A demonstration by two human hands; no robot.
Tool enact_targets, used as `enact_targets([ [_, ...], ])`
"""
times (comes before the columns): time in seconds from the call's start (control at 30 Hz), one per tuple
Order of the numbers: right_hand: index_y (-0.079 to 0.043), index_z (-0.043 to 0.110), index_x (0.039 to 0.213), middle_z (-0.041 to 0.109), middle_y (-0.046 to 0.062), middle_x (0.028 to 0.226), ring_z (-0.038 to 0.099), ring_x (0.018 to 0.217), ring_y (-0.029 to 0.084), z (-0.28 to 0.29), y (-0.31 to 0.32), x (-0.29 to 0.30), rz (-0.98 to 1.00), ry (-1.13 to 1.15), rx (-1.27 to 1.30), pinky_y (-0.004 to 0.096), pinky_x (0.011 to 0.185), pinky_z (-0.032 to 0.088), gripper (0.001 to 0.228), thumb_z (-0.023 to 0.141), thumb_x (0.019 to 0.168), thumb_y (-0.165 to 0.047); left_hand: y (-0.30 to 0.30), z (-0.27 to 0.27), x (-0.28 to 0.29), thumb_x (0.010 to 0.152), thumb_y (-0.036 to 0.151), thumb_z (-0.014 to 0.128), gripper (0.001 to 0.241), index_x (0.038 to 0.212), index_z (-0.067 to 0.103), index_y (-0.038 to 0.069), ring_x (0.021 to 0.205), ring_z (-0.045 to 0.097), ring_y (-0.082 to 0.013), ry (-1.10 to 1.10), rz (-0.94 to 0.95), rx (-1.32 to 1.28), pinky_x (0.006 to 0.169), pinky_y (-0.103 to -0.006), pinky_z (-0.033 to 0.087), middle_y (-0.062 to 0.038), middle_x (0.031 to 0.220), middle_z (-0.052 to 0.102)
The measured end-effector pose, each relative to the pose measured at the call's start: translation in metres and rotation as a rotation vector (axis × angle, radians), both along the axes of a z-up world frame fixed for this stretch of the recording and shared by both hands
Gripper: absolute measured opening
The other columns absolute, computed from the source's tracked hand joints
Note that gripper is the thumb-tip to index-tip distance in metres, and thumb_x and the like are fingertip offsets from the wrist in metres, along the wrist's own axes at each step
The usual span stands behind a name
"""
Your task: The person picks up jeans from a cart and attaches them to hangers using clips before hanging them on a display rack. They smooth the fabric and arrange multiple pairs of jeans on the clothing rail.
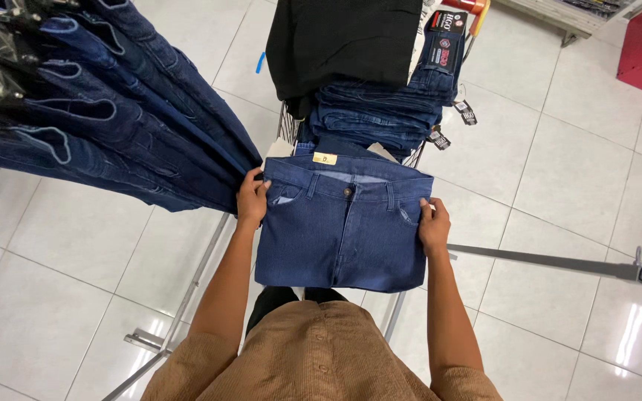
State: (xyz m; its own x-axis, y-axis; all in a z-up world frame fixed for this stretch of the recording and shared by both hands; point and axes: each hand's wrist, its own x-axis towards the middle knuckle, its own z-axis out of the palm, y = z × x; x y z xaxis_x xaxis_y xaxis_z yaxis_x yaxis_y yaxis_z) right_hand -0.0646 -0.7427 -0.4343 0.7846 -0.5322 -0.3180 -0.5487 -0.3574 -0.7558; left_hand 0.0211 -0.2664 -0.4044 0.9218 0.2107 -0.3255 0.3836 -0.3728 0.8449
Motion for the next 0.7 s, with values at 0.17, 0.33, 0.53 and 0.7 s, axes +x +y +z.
enact_targets([
  [0.17, -0.02, 0.069, 0.121, 0.075, 0.015, 0.098, 0.072, 0.084, 0.03, 0.062, 0.018, -0.007, -0.037, -0.03, -0.05, 0.043, 0.077, 0.056, 0.031, 0.067, 0.107, -0.047, -0.004, 0.008, -0.006, 0.107, 0.033, 0.06, 0.029, 0.136, 0.061, 0.033, 0.107, 0.07, -0.0273, 0.043, 0.076, 0.011, 0.093, -0.0421, 0.055, -0.002, 0.116, 0.076],
  [0.33, -0.002, 0.057, 0.13, 0.063, 0.027, 0.115, 0.061, 0.109, 0.048, 0.13, 0.07, -0.013, -0.085, -0.479, -0.462, 0.056, 0.098, 0.048, 0.032, 0.067, 0.105, -0.018, 0.005, 0.02, -0.025, 0.101, 0.055, 0.065, 0.053, 0.146, 0.055, 0.029, 0.109, 0.069, -0.0296, 0.1, 0.052, -0.109, 0.091, -0.043, 0.056, -0.008, 0.129, 0.071],
  [0.53, -0.001, 0.056, 0.131, 0.053, 0.017, 0.13, 0.047, 0.128, 0.041, 0.188, 0.163, -0.002, 0.11, -0.759, -0.62, 0.055, 0.112, 0.034, 0.03, 0.061, 0.105, -0.015, 0.035, 0.026, -0.077, 0.101, 0.042, 0.063, 0.042, 0.141, 0.06, 0.028, 0.101, 0.073, -0.0306, 0.049, 0.09, -0.088, 0.089, -0.0427, 0.058, -0.008, 0.13, 0.071],
  [0.7, 0.001, 0.06, 0.125, 0.059, 0.017, 0.122, 0.056, 0.118, 0.039, 0.233, 0.271, -0.006, 0.321, -0.927, -0.376, 0.049, 0.104, 0.044, 0.023, 0.062, 0.103, -0.008, 0.08, 0.083, -0.104, 0.104, 0.046, 0.063, 0.033, 0.121, 0.073, 0.02, 0.09, 0.075, -0.0251, -0.061, 0.299, -0.174, 0.08, -0.0386, 0.061, -0.007, 0.118, 0.074],
])
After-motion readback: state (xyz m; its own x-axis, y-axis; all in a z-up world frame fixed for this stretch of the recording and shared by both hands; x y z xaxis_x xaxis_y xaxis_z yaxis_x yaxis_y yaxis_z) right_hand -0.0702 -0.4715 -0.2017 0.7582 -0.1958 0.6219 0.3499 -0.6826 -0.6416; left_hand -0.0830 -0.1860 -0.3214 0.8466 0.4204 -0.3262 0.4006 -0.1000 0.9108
